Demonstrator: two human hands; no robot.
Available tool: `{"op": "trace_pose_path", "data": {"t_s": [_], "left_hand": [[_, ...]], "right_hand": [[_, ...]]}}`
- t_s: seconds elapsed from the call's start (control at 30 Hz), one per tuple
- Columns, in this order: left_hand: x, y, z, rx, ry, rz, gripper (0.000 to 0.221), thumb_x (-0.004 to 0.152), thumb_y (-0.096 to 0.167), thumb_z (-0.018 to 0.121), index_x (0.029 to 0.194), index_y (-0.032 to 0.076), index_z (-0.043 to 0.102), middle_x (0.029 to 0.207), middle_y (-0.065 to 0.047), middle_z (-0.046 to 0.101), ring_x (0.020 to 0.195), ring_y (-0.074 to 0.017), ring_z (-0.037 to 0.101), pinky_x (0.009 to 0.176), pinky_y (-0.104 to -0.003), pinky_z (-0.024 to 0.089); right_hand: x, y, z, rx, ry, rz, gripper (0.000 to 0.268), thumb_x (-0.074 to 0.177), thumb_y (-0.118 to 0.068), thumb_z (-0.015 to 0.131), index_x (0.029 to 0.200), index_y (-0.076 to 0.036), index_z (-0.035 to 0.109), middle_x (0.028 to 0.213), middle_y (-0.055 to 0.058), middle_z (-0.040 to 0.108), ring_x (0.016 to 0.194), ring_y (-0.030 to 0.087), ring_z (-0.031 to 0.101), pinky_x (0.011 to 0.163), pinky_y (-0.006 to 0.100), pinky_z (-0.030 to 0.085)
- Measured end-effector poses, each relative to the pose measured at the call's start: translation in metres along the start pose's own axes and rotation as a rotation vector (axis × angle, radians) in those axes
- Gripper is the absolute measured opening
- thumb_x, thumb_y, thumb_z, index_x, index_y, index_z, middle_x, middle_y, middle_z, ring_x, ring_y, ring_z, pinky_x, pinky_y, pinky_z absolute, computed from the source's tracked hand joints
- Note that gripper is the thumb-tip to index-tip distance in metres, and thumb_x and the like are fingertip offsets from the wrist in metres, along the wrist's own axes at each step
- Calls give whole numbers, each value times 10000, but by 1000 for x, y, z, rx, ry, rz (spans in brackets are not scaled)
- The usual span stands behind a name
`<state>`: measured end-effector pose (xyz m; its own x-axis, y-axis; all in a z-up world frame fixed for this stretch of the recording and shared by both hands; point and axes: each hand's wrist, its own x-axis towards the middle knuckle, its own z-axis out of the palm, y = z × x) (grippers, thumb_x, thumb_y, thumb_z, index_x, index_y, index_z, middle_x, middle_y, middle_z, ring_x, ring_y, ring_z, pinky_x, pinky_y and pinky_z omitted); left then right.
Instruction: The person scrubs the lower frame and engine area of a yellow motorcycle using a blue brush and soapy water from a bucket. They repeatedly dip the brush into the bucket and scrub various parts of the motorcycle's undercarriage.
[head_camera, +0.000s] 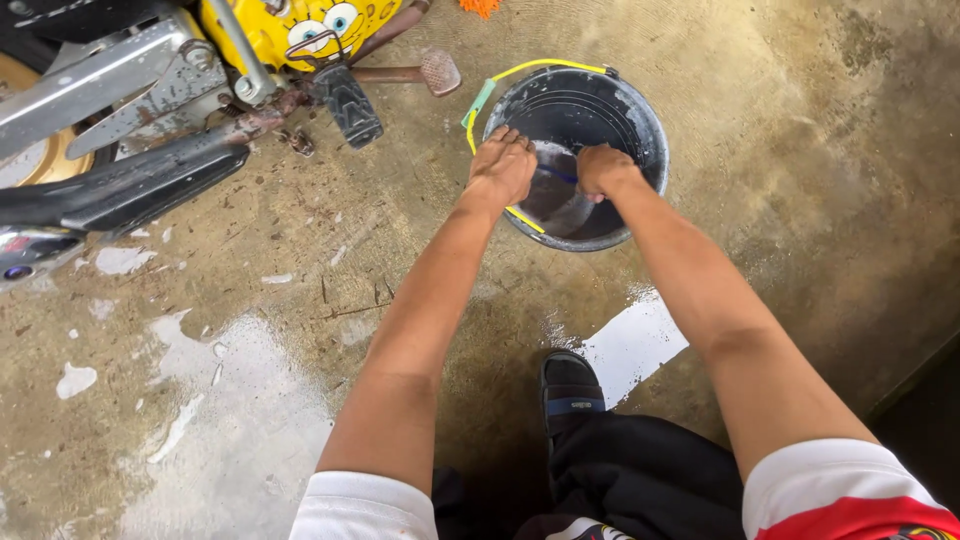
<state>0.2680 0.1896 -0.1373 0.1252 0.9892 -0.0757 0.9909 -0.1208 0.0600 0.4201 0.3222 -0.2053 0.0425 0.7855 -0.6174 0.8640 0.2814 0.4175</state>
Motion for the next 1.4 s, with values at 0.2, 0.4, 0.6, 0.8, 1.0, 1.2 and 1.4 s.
{"op": "trace_pose_path", "data": {"t_s": [0.2, 0.4, 0.6, 0.8, 1.0, 1.2, 1.4], "left_hand": [[0, -15, -34, -158, 70, -42, 491, 808, 136, 590, 1284, 29, 537, 1288, -133, 576, 1252, -285, 494, 1068, -415, 355], [-68, -20, -175, 630, -53, 1, 448, 934, 48, 502, 1351, -97, 426, 1421, -247, 432, 1312, -338, 408, 1062, -397, 424], [-67, -71, -150, 91, 591, -230, 495, 783, 113, 616, 1249, -46, 565, 1324, -178, 535, 1251, -285, 473, 1031, -368, 384], [-132, -98, -178, 89, 755, -166, 510, 751, 126, 642, 1240, -7, 585, 1289, -122, 577, 1211, -251, 512, 988, -341, 418], [-195, -125, -202, 65, 736, -343, 568, 753, -19, 593, 1315, 2, 512, 1297, -151, 589, 1203, -278, 560, 1053, -367, 413], [-217, -145, -191, 99, 722, -418, 568, 763, 10, 602, 1324, 15, 510, 1307, -150, 583, 1213, -275, 553, 1064, -383, 398], [-216, -172, -173, 62, 845, -507, 462, 701, -47, 615, 1162, -14, 614, 1160, -148, 638, 1080, -283, 627, 966, -408, 504]], "right_hand": [[-106, 45, -92, 406, -129, -393, 117, 817, -22, 653, 762, 73, 694, 638, 217, 687, 552, 285, 696, 505, 415, 593], [-233, 73, -176, 322, 215, -391, 176, 917, -134, 680, 884, 35, 714, 830, 112, 733, 696, 174, 676, 745, 319, 565], [-213, 53, -178, 406, 812, -660, 134, 966, -208, 693, 956, -80, 732, 590, -30, 643, 490, 117, 589, 649, 286, 510], [-270, 0, -183, 749, 919, -1124, 107, 906, -28, 620, 826, -16, 690, 637, 6, 612, 487, 136, 561, 478, 297, 436], [-322, -53, -195, 758, 1203, -1210, 240, 862, -6, 617, 1087, 1, 700, 901, 110, 745, 576, 193, 653, 515, 329, 519], [-330, -91, -196, 692, 1281, -1177, 149, 881, -24, 651, 1015, 21, 699, 758, 146, 697, 540, 236, 647, 480, 357, 549], [-317, -127, -195, 635, 1207, -1170, 248, 991, 14, 503, 917, 113, 717, 460, 104, 574, 255, 80, 452, 189, 147, 330]]}}
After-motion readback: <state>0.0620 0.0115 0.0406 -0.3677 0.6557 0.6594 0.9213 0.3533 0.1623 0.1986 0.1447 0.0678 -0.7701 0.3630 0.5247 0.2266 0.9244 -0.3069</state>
